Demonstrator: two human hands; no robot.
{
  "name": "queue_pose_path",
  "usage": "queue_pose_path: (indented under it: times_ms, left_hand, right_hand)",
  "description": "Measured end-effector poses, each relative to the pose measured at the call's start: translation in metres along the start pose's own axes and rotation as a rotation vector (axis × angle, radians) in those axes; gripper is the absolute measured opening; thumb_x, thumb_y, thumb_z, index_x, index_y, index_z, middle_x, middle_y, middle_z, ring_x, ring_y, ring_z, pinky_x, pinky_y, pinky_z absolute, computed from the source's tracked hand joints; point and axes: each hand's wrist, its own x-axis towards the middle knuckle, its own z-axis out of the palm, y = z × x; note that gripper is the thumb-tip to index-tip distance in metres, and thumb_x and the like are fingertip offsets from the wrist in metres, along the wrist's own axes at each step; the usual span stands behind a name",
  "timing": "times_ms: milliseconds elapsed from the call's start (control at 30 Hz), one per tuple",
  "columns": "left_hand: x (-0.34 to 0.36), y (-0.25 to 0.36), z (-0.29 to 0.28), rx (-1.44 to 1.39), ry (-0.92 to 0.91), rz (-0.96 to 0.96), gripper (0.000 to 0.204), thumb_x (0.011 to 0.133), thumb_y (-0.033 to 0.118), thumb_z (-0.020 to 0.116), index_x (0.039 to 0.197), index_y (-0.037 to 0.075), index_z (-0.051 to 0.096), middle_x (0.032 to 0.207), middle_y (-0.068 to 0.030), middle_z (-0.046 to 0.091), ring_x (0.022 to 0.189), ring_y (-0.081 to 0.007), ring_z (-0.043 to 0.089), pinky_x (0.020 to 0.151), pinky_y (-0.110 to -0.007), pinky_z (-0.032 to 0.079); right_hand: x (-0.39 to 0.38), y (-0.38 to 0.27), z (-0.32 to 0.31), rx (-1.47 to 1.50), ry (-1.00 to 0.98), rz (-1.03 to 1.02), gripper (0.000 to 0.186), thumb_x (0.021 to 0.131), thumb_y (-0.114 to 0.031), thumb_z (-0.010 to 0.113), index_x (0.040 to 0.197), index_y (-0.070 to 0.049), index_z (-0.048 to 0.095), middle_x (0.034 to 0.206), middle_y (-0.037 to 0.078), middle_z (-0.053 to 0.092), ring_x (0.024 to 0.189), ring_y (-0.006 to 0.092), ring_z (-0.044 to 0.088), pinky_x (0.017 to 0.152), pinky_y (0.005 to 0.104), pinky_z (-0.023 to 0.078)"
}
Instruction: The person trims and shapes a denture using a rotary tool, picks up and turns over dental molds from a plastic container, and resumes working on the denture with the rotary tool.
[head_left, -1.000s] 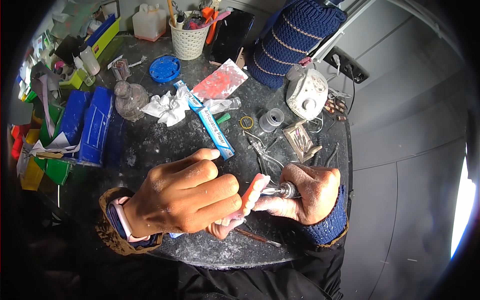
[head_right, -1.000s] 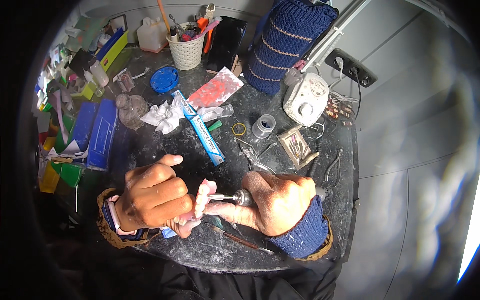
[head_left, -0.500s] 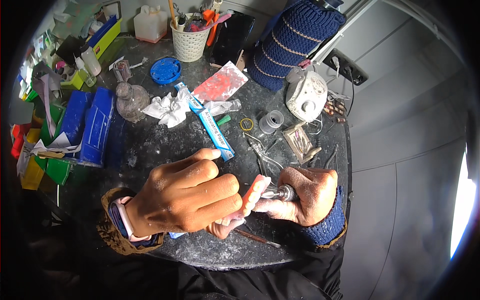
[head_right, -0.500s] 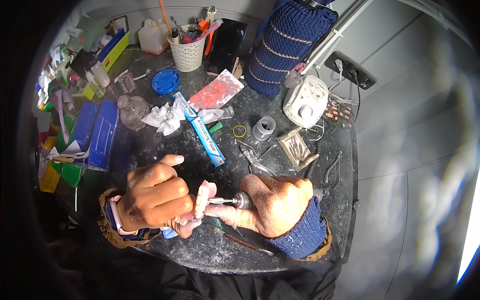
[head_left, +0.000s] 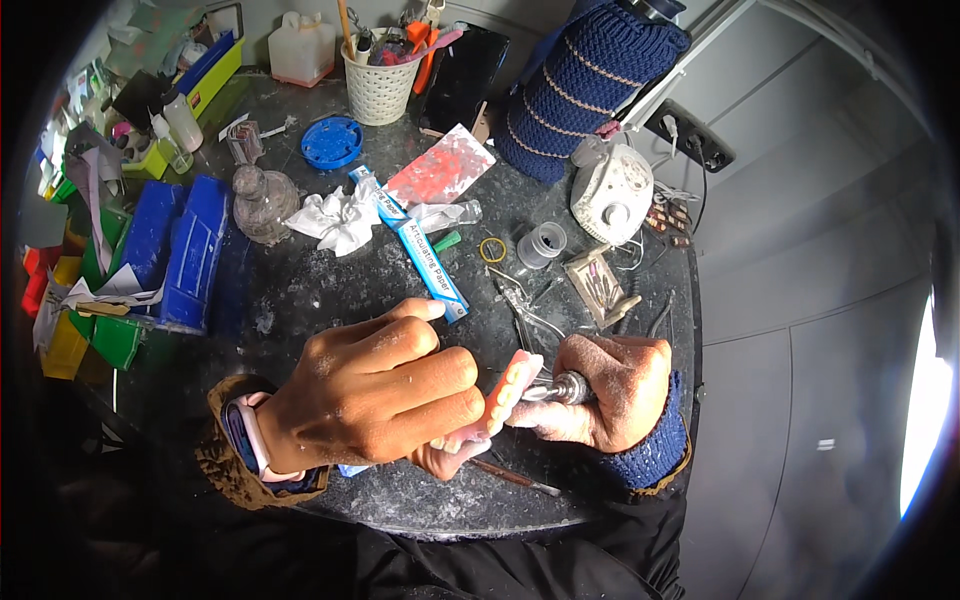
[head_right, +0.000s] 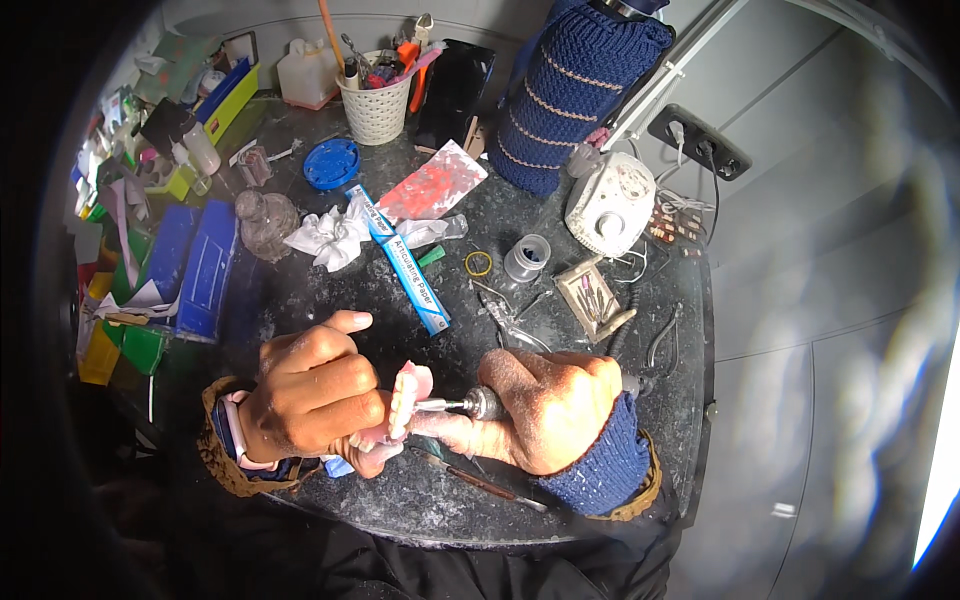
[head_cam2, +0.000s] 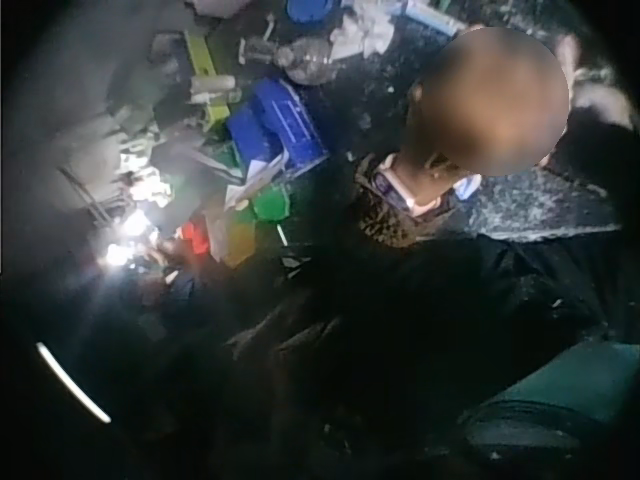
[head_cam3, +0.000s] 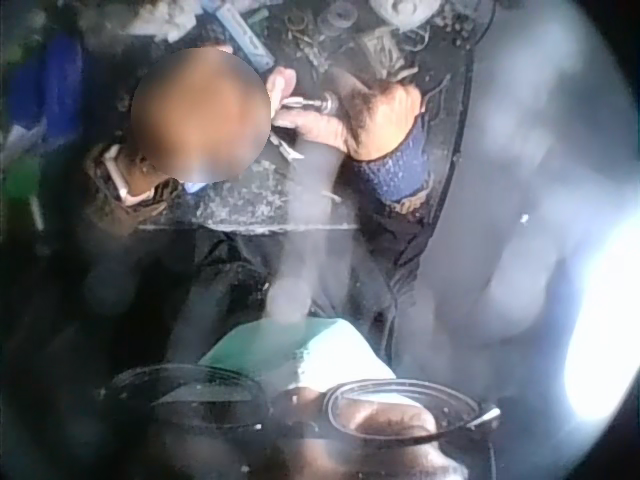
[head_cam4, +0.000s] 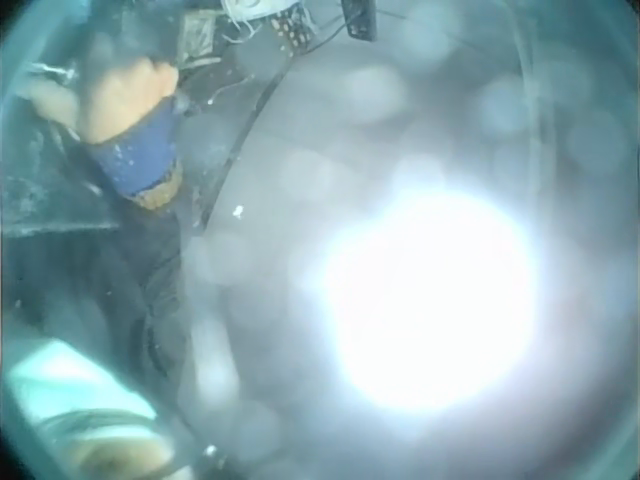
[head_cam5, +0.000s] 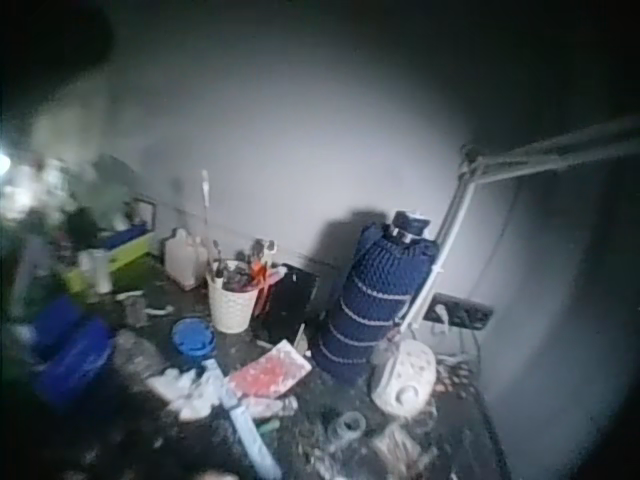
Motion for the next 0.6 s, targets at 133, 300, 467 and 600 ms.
queue_pose_path:
  times_ms: [133, 300, 467, 600]
  left_hand:
    - [0.0060, 0.0037, -0.0018, -0.045, -0.015, -0.027, 0.026, 0.079, 0.037, 0.058, 0.070, 0.012, 0.056, 0.072, 0.0019, 0.047, 0.069, -0.0162, 0.052, 0.082, -0.035, 0.054]
    - [0.0039, 0.0032, -0.0033, -0.065, -0.021, -0.051, 0.018, 0.074, 0.026, 0.063, 0.067, 0.012, 0.054, 0.072, 0.0015, 0.048, 0.068, -0.0167, 0.052, 0.080, -0.033, 0.053]
    - [0.0057, 0.0066, -0.0012, -0.085, 0.014, -0.056, 0.015, 0.070, 0.020, 0.063, 0.066, 0.012, 0.051, 0.072, 0.0017, 0.048, 0.067, -0.0166, 0.052, 0.079, -0.033, 0.053]
    - [0.0060, 0.0066, 0.0012, -0.093, 0.025, -0.066, 0.016, 0.070, 0.020, 0.064, 0.065, 0.013, 0.051, 0.071, 0.0020, 0.048, 0.067, -0.0162, 0.052, 0.080, -0.033, 0.053]
  right_hand:
    - [-0.0018, 0.0038, -0.0010, 0.015, 0.041, -0.050, 0.050, 0.065, -0.052, 0.076, 0.058, -0.009, 0.051, 0.048, 0.005, 0.050, 0.040, 0.0229, 0.053, 0.038, 0.0319, 0.041]
    - [0.0030, 0.0017, -0.0014, 0.043, -0.008, -0.074, 0.050, 0.065, -0.052, 0.075, 0.059, -0.009, 0.051, 0.049, 0.004, 0.049, 0.041, 0.0228, 0.054, 0.039, 0.0316, 0.042]
    - [0.0005, 0.0005, -0.0047, 0.020, 0.030, -0.003, 0.054, 0.059, -0.056, 0.078, 0.064, -0.007, 0.055, 0.050, 0.005, 0.050, 0.042, 0.0228, 0.054, 0.042, 0.0300, 0.041]
    - [-0.0022, 0.0017, -0.0039, 0.041, 0.004, 0.006, 0.056, 0.058, -0.058, 0.077, 0.064, -0.007, 0.055, 0.050, 0.004, 0.050, 0.043, 0.0225, 0.055, 0.042, 0.0296, 0.041]
